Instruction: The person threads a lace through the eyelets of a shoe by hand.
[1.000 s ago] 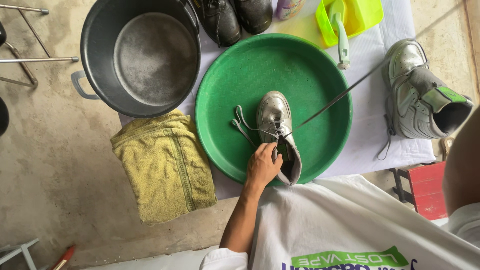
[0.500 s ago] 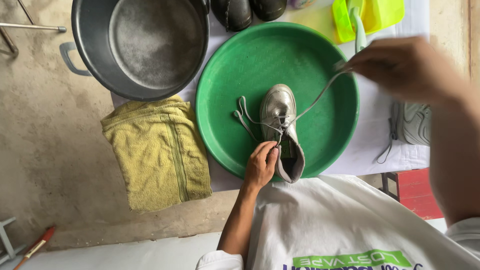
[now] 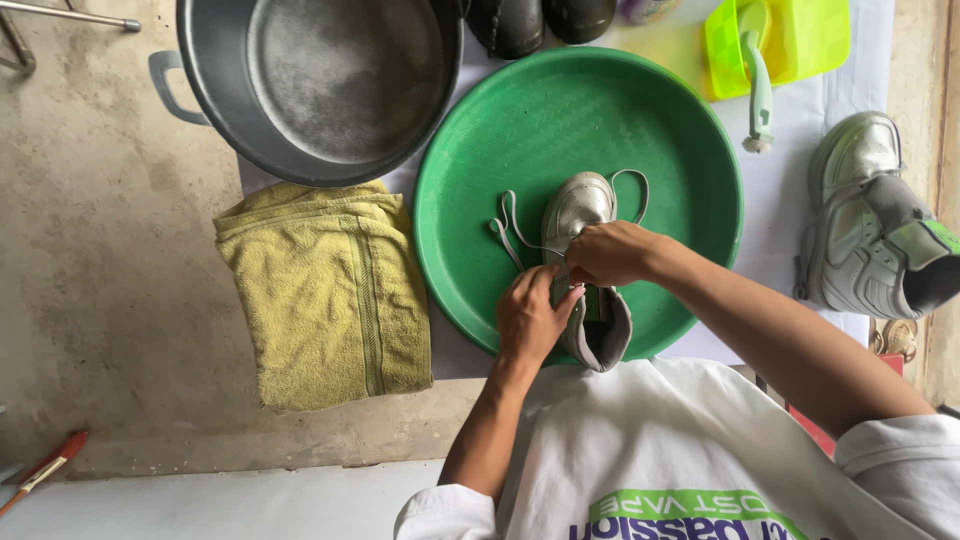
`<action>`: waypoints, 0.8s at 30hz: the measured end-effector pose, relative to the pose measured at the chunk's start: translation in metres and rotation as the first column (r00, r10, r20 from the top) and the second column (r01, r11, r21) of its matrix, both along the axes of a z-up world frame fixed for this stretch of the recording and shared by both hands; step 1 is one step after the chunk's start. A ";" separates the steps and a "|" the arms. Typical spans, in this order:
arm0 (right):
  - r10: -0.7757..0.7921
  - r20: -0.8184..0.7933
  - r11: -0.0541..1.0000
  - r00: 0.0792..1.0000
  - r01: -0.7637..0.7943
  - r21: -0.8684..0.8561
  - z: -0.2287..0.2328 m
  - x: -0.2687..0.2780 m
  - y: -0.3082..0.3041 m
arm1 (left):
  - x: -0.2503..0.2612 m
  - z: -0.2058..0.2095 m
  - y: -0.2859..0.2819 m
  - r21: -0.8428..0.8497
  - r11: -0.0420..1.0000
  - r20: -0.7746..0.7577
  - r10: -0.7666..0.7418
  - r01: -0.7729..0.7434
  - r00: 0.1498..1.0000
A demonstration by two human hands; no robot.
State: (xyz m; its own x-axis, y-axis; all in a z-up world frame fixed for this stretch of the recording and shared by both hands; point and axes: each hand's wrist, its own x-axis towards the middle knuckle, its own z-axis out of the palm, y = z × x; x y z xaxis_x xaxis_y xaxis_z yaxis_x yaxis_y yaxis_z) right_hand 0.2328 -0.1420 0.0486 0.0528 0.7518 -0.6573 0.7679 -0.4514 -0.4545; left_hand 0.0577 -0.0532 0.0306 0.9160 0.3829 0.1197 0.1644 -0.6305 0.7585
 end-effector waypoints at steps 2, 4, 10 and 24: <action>0.024 0.030 1.000 0.999 -0.024 -0.021 -0.011 -0.003 0.003 | 0.004 -0.004 -0.003 -0.020 1.000 -0.058 0.019 -0.020 0.998; -0.008 -0.012 1.000 1.000 0.008 -0.004 -0.018 0.001 0.004 | 0.006 -0.009 -0.004 -0.097 0.994 -0.204 0.020 -0.040 0.979; -0.210 -0.188 0.958 0.959 0.240 0.158 -0.010 0.009 -0.006 | 0.010 -0.038 -0.011 -0.172 0.980 -0.205 0.060 -0.096 0.977; -0.456 -0.129 0.839 0.880 0.474 0.267 -0.036 -0.042 -0.072 | -0.010 -0.120 -0.019 -0.824 0.472 -0.298 0.109 -0.313 0.948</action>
State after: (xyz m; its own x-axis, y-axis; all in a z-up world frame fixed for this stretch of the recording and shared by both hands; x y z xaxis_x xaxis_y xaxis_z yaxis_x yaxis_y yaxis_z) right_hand 0.1911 -0.2143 0.0121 0.4119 0.8015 -0.4334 0.4681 -0.5942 -0.6540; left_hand 0.0472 -0.0719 -0.0894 0.7552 0.3852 -0.5304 0.3918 0.3834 0.8364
